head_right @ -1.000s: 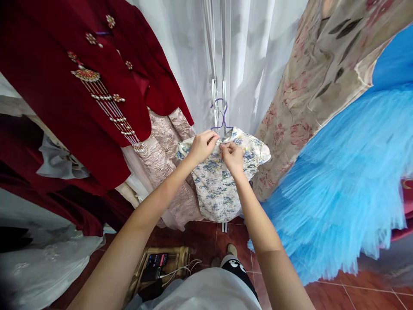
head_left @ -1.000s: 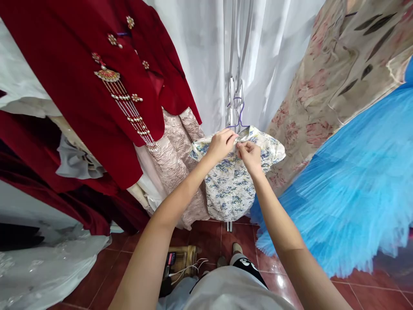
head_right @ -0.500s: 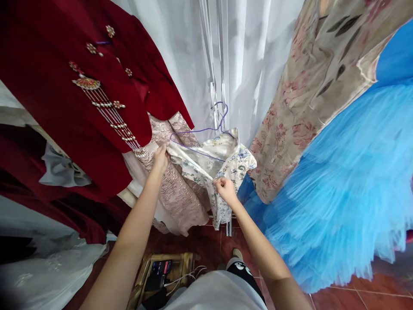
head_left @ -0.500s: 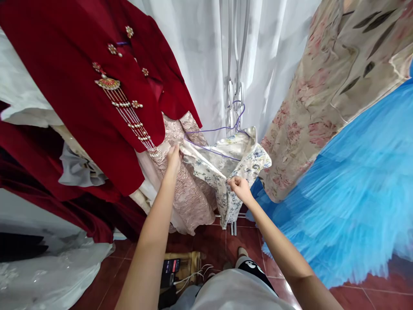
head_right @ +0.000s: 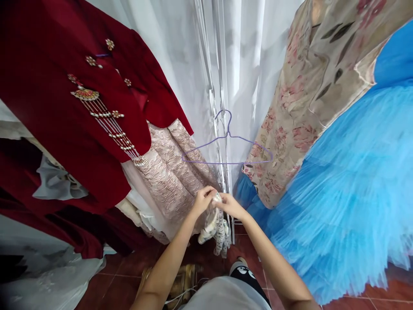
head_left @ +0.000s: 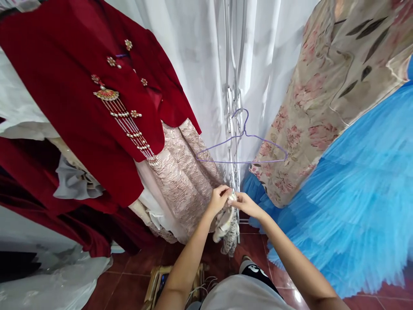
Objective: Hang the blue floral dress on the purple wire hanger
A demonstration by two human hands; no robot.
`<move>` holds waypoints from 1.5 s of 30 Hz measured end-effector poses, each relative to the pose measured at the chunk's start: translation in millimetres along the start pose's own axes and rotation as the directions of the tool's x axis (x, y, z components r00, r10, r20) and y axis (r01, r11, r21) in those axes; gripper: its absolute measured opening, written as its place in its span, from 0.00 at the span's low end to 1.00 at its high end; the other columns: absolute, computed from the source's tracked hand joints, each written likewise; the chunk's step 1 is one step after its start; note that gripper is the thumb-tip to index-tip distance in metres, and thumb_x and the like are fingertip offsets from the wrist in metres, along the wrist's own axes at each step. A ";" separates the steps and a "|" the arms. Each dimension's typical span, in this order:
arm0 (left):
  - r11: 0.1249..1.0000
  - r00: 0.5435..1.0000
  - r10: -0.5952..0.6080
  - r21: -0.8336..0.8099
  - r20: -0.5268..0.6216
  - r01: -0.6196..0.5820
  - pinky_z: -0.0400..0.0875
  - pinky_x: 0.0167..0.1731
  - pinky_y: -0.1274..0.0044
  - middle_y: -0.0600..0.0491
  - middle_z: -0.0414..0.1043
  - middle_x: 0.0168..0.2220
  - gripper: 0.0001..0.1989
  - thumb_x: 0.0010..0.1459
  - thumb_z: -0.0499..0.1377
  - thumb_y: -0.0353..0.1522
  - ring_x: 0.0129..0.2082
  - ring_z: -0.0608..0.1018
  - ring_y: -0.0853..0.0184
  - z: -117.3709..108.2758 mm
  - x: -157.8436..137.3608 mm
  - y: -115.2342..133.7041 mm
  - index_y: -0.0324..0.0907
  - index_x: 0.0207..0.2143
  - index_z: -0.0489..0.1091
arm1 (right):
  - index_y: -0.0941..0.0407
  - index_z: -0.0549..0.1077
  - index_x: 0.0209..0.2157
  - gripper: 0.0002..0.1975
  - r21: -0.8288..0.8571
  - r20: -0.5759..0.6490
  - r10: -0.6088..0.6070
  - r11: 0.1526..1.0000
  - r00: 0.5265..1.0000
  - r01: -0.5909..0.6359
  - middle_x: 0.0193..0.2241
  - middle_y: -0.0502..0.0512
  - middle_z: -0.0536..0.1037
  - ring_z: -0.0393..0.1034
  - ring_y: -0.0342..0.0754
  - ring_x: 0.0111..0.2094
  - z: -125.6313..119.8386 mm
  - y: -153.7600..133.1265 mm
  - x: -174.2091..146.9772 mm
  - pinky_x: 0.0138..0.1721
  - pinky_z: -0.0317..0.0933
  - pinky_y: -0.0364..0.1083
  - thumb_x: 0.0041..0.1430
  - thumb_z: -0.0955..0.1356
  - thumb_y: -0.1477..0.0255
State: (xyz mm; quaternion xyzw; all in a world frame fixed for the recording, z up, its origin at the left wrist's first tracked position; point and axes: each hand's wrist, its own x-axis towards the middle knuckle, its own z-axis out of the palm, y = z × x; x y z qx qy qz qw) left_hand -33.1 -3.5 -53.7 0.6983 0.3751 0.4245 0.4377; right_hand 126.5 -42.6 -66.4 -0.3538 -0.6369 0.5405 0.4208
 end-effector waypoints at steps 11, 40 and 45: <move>0.957 0.850 -0.274 0.042 0.450 0.286 0.71 0.43 0.72 0.51 0.79 0.36 0.16 0.58 0.62 0.45 0.39 0.78 0.59 -2.0 -47.1 -21.4 0.40 0.35 0.77 | 0.56 0.76 0.38 0.14 -0.239 -0.315 -0.098 0.971 0.944 0.021 0.31 0.53 0.76 0.69 0.48 0.32 -50.1 -60.1 -65.1 0.34 0.63 0.44 0.67 0.67 0.60; 0.664 0.852 0.467 0.543 0.236 -0.514 0.68 0.54 0.72 0.48 0.67 0.50 0.06 0.62 0.59 0.29 0.52 0.74 0.62 -67.2 124.0 124.4 0.43 0.40 0.74 | 0.54 0.81 0.36 0.12 -0.612 -0.309 -0.357 0.784 0.881 0.103 0.27 0.51 0.81 0.72 0.49 0.29 -44.6 -56.8 53.2 0.34 0.62 0.43 0.65 0.66 0.65; 0.712 0.896 0.431 0.570 0.105 -0.410 0.69 0.39 0.77 0.52 0.73 0.37 0.08 0.66 0.56 0.32 0.37 0.78 0.63 -58.5 128.7 104.0 0.44 0.47 0.69 | 0.55 0.81 0.49 0.17 -0.491 -0.451 -0.412 0.855 0.792 0.165 0.45 0.57 0.83 0.77 0.54 0.42 -63.5 -56.7 19.7 0.45 0.67 0.49 0.64 0.68 0.61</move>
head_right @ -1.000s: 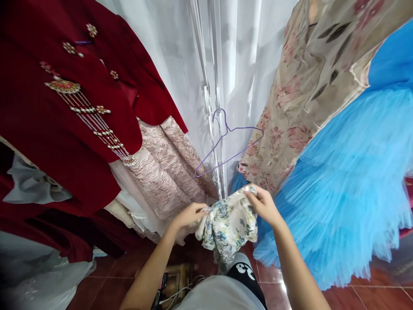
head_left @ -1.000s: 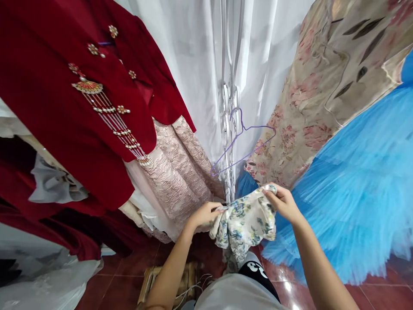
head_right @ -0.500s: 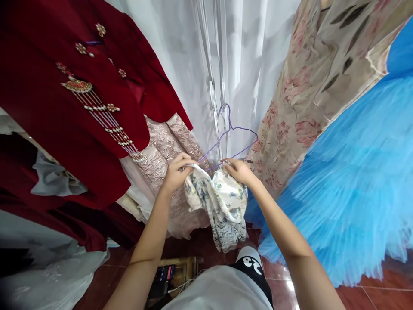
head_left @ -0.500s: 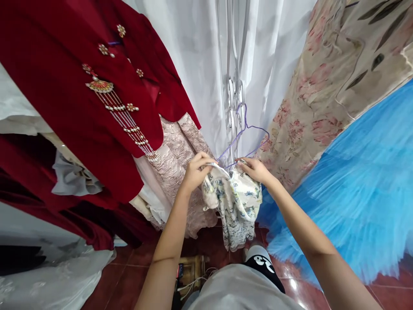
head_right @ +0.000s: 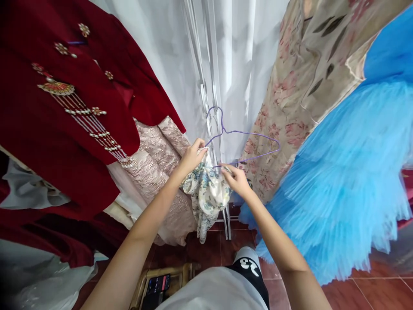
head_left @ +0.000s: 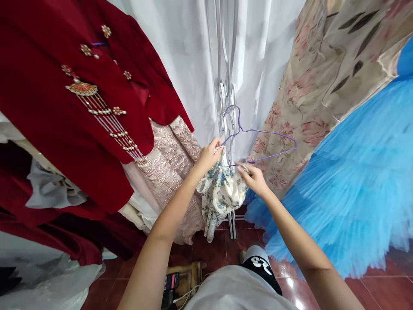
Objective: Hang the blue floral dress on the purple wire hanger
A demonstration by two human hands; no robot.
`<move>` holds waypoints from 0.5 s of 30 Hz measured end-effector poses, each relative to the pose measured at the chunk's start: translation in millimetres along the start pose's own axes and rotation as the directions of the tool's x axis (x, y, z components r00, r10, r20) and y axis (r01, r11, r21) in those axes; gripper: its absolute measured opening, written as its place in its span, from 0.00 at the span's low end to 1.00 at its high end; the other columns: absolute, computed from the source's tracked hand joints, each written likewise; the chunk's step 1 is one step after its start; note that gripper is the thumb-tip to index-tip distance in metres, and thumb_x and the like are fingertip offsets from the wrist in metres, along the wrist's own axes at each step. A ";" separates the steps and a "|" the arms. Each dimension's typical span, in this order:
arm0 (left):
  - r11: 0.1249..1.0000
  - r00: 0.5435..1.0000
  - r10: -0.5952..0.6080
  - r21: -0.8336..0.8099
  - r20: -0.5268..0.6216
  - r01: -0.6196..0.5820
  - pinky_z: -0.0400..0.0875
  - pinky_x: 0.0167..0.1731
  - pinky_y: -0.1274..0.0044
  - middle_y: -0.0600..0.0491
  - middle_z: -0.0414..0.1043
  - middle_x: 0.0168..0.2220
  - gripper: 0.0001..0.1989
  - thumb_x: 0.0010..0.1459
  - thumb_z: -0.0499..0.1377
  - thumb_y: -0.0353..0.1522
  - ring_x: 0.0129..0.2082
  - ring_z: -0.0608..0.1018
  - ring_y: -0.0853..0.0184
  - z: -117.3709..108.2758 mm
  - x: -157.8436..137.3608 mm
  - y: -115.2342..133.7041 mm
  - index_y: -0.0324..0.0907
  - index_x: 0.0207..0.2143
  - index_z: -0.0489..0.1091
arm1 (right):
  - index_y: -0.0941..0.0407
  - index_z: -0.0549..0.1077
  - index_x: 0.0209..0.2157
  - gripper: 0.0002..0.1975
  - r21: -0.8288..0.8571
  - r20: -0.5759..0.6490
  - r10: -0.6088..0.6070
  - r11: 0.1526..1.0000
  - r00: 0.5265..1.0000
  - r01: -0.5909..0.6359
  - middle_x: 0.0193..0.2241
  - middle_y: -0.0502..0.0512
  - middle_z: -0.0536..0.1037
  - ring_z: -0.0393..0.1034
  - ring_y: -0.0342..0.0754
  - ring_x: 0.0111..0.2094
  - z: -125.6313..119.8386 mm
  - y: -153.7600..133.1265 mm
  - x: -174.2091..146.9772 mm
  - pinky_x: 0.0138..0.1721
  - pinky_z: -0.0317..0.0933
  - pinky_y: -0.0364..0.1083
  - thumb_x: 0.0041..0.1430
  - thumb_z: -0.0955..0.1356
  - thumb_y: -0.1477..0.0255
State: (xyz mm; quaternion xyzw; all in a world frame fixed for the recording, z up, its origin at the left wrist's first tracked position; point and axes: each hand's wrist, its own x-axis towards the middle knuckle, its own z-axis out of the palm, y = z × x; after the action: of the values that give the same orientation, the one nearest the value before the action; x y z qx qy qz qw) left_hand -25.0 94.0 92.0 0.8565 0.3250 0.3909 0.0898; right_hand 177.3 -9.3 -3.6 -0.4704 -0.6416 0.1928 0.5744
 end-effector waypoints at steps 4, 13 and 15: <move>1.000 1.000 -0.009 -0.006 -0.009 0.009 0.69 0.40 0.77 0.52 0.78 0.38 0.11 0.65 0.58 0.35 0.37 0.80 0.63 -6.8 0.7 -13.2 0.44 0.49 0.73 | 0.58 0.81 0.46 0.19 -0.037 -0.457 0.028 0.998 0.889 -0.051 0.43 0.60 0.83 0.76 0.51 0.35 -68.0 14.7 -3.2 0.36 0.68 0.47 0.60 0.70 0.60; 0.993 0.999 -0.022 -0.117 0.045 0.028 0.73 0.48 0.72 0.49 0.82 0.45 0.14 0.64 0.61 0.39 0.45 0.82 0.61 -17.6 7.4 -22.9 0.44 0.47 0.79 | 0.55 0.69 0.16 0.24 -0.193 -0.306 0.096 0.968 0.947 -0.161 0.15 0.50 0.69 0.60 0.43 0.19 -164.1 29.2 83.5 0.22 0.56 0.44 0.54 0.74 0.53; 0.994 0.999 -0.007 -0.110 0.040 0.011 0.73 0.49 0.72 0.49 0.82 0.45 0.13 0.64 0.61 0.38 0.45 0.81 0.62 -18.5 7.5 -31.2 0.43 0.46 0.79 | 0.55 0.65 0.13 0.27 -0.003 -0.014 0.341 0.940 0.940 -0.341 0.12 0.47 0.64 0.53 0.40 0.15 -161.7 31.2 92.9 0.17 0.50 0.43 0.50 0.76 0.53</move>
State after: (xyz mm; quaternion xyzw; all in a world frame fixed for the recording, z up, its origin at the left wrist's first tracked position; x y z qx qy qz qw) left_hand -50.0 121.0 96.4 0.8563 0.3048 0.3910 0.1450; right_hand 347.2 35.0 66.4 -0.5770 -0.5472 0.2847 0.5354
